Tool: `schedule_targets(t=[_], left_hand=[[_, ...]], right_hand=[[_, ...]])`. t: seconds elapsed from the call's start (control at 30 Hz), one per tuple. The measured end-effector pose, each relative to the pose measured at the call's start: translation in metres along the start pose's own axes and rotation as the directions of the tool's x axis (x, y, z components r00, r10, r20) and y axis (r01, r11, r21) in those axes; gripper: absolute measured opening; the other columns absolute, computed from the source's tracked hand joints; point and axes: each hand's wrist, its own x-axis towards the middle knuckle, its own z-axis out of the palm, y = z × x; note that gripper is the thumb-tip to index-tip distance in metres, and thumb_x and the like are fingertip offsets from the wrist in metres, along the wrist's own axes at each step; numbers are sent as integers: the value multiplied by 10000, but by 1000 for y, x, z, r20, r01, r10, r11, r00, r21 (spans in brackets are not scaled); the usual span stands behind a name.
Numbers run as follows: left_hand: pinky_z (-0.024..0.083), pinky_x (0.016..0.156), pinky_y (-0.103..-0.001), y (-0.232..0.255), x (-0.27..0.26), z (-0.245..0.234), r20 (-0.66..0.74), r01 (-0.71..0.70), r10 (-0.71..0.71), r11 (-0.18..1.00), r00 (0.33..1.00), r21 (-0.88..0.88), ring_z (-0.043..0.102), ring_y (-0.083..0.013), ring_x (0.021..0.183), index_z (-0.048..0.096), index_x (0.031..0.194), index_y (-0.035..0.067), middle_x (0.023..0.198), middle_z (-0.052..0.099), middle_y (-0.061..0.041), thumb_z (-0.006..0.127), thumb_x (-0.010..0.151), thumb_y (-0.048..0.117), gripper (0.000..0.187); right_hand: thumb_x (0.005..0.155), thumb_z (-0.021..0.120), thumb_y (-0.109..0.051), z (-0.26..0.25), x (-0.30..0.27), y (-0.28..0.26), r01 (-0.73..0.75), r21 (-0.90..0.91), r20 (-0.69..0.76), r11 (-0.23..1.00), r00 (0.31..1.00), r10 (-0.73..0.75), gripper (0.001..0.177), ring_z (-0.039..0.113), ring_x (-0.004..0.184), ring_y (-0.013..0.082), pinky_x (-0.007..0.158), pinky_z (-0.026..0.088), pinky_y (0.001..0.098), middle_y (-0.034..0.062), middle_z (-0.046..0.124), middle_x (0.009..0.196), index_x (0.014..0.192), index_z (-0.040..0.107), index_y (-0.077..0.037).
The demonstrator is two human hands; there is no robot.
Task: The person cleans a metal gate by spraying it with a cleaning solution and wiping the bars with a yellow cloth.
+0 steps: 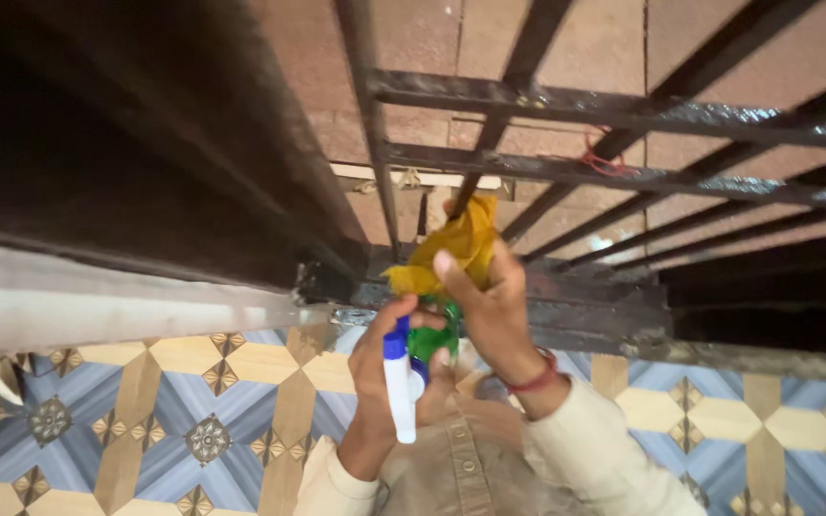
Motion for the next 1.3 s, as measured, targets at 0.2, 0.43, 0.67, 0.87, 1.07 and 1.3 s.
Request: schedule_targets(t=[0.2, 0.43, 0.67, 0.87, 1.07, 1.3], left_hand=[[595, 909, -347, -1, 4, 5, 36, -28, 27, 999, 999, 30, 750, -253, 947, 497, 1349, -79, 1023, 743, -129, 730, 858, 47, 558], [594, 948, -366, -3, 6, 4, 33, -29, 29, 1000, 999, 5, 749, -292, 991, 499, 1349, -80, 1023, 731, -140, 712, 903, 51, 511], [595, 960, -369, -5, 5, -2, 11, -48, 48, 999, 999, 17, 753, -275, 985, 495, 1354, -75, 1020, 737, -143, 710, 872, 30, 538], [594, 955, -372, -11, 1, -11, 14, -6, 7, 1000, 1000, -20, 750, -281, 995, 482, 1366, -83, 1039, 729, -146, 696, 880, 17, 541], [589, 997, -400, -10, 12, -12, 0, -32, 32, 999, 999, -41, 749, -301, 1033, 481, 1371, -78, 1065, 721, -144, 686, 889, 11, 531], [605, 980, -403, -8, 15, -6, 29, -19, 20, 999, 999, -44, 761, -295, 1027, 486, 1374, -84, 1070, 726, -136, 688, 888, 11, 535]], right_hand=[[1039, 533, -117, -19, -15, -17, -59, 560, -101, 826, 985, 139, 392, 596, 1288, 275, 1130, 457, 443, 142, 603, 1388, 1404, 521, 23], [1056, 532, -141, -26, -40, -33, -87, 503, -138, 860, 974, 179, 365, 599, 1293, 301, 1138, 442, 484, 164, 634, 1354, 1381, 539, 26], [992, 581, 0, -30, -32, -33, -194, 582, -42, 789, 963, 268, 332, 598, 1239, 292, 1106, 440, 472, 160, 629, 1305, 1322, 568, 21], [829, 660, -98, -41, -35, -35, -305, 583, 161, 753, 952, 261, 491, 635, 1273, 250, 1095, 475, 403, 155, 669, 1333, 1292, 586, 50], [947, 621, 17, -72, -42, 8, -296, 394, -178, 870, 904, 389, 351, 656, 1177, 282, 1035, 513, 440, 167, 668, 1252, 1292, 585, 73], [885, 624, 55, -76, -43, -8, -249, 532, -82, 809, 936, 342, 448, 630, 1243, 322, 1062, 495, 481, 165, 668, 1293, 1331, 593, 30]])
